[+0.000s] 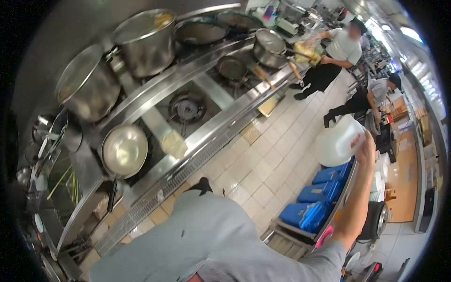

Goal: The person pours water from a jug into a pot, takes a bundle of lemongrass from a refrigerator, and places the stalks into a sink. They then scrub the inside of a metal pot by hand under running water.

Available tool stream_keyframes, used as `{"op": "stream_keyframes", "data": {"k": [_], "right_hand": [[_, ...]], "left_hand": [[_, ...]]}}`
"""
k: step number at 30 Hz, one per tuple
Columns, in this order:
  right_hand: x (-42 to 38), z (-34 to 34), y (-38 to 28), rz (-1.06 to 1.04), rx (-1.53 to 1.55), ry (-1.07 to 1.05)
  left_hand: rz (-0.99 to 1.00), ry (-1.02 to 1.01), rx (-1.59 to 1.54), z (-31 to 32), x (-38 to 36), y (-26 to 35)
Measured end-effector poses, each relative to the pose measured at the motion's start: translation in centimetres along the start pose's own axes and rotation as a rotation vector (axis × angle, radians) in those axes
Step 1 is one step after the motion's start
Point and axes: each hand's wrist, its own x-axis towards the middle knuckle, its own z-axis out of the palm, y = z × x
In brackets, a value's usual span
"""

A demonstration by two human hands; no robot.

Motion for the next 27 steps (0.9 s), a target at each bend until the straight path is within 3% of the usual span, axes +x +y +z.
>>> {"op": "stream_keyframes", "data": {"k": [9, 13, 19, 21, 23, 26, 27], "right_hand": [[29.0, 1.8, -7.9, 0.005, 0.058, 0.127], [39.8, 2.2, -10.4, -0.062, -0.049, 0.108], [57.0, 5.0, -12.3, -0.009, -0.14, 0.075], [63.0, 5.5, -11.8, 0.016, -0.138, -0.003], [67.8, 5.9, -11.0, -0.093, -0.028, -0.105], [72.1, 7.7, -12.0, -0.069, -0.411, -0.091], [78.6, 6.1, -10.7, -0.124, -0.348, -0.209]], "left_hand": [[0.119, -0.11, -0.18, 10.3, 3.8, 29.4], [0.081, -0.037, -0.316, 12.9, 3.5, 37.9], [-0.098, 0.106, -0.631, 22.9, 3.1, 42.4], [-0.07, 0.16, -0.749, 28.0, 3.3, 43.3], [-0.002, 0.288, -0.947, 33.9, 1.7, 42.2], [0.072, 0.314, -0.831, 40.3, 1.3, 45.1], [0.068, 0.319, -0.882, 42.2, 1.7, 45.7]]}}
